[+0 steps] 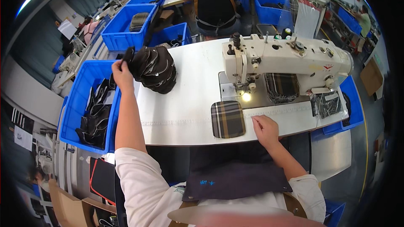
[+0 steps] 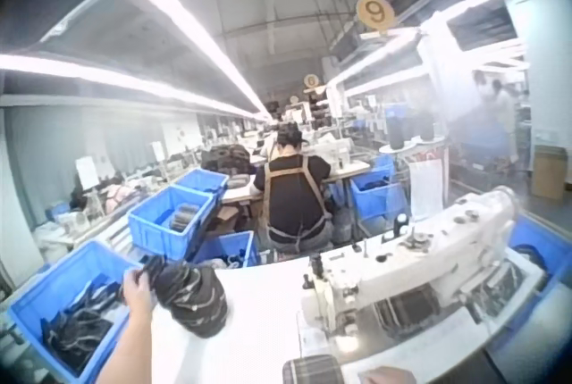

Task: The person operates an industrial sewing machine to stitch a zipper onto a small black fabric pouch. They pick up the pouch from a stack, align the zipper, and guide the material under the needle to sew the seam. The finished pouch is placed on the table.

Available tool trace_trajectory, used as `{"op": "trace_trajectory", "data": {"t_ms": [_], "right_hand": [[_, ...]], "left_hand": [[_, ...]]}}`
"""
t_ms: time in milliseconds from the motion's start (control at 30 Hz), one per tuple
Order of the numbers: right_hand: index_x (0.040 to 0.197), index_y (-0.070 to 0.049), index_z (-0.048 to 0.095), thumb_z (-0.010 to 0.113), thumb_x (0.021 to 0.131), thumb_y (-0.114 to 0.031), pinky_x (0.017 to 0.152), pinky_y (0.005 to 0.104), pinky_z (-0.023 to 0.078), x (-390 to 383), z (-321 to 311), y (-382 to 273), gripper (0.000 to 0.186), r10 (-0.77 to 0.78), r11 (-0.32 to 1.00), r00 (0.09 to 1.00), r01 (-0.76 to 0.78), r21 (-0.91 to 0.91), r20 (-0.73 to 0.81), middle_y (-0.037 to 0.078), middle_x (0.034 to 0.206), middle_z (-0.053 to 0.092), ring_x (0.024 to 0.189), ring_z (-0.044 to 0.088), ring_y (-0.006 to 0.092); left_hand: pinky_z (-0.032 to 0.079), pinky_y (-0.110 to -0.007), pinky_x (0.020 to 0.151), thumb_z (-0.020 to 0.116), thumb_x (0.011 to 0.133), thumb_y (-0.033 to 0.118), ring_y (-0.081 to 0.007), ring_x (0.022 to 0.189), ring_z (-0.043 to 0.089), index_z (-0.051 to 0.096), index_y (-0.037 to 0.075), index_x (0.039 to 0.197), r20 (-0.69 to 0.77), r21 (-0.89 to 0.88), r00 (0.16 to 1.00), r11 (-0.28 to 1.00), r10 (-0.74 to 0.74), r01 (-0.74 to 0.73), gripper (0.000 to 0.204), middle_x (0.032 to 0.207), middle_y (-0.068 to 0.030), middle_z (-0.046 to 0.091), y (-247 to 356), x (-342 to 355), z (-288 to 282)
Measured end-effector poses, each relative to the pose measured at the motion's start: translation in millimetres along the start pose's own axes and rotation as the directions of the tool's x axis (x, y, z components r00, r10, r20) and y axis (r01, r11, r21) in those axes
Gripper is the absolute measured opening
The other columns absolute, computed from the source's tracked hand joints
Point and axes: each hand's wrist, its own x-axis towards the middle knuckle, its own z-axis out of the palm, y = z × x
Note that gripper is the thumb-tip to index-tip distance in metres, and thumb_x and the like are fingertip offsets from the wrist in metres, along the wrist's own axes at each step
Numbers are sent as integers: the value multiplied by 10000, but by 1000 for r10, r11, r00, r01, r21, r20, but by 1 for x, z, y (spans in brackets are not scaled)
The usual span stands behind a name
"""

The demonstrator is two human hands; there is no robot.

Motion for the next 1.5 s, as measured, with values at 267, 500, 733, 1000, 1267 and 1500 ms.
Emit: {"op": "trace_trajectory", "data": {"t_ms": [267, 500, 733, 1000, 1267, 1500], "right_hand": [[1094, -14, 747, 679, 975, -92, 709, 359, 555, -12, -10, -10, 158, 234, 859, 959, -280, 428, 159, 103, 933, 753, 809, 720, 214], [1361, -6, 619, 639, 1032, -189, 918, 299, 529, 1, 46, -63, 378, 257, 22, 687, -708, 706, 680, 62, 1159, 719, 1049, 644, 118], [1306, 12, 655, 655, 1015, -134, 942, 307, 532, -7, 6, -53, 325, 143, 387, 629, -746, 542, 764, 57, 1171, 735, 1044, 652, 110], [1291, 48, 662, 701, 992, -202, 917, 320, 521, 0, -5, -66, 392, -14, 632, 603, -613, 474, 798, 95, 1087, 757, 1000, 639, 125], [1396, 12, 625, 814, 920, -342, 1019, 301, 481, -9, -12, -46, 623, -104, 448, 556, -714, 537, 825, 48, 1262, 702, 1141, 596, 113], [942, -49, 737, 683, 974, -264, 690, 301, 471, -5, 10, -60, 224, 16, 594, 664, -607, 527, 747, -11, 811, 672, 772, 559, 82]], "left_hand": [[425, -405, 1093, 590, 961, -86, -347, 1241, 586, 511, 11, 1100, 39, -57, 892, 892, 451, -448, 187, 1347, -208, 608, 169, -116, -35], [441, -525, 1062, 699, 798, -69, -421, 1239, 570, 604, 94, 967, 579, -219, 652, 864, 490, -454, 253, 1321, -171, 653, 202, -347, -60], [351, -509, 1169, 828, 850, 341, -422, 1407, 458, 591, 62, 1332, 662, -236, 724, 971, 195, -46, 605, 1522, -220, 492, 213, -333, -84], [389, -374, 1122, 260, 1142, 471, -206, 1230, 594, 679, 21, 1289, 888, -82, 294, 507, -354, 858, 633, 1250, -114, 706, 208, -301, -67], [410, -235, 829, 604, 1063, 258, -63, 877, 502, 645, 79, 1001, 931, -114, 248, 434, -267, 894, 194, 886, 62, 568, 207, -297, -71], [428, -264, 784, 558, 1025, 107, -87, 861, 502, 621, 3, 918, 925, -72, 332, 775, -183, 628, 163, 887, 7, 582, 212, -319, -72]]}}
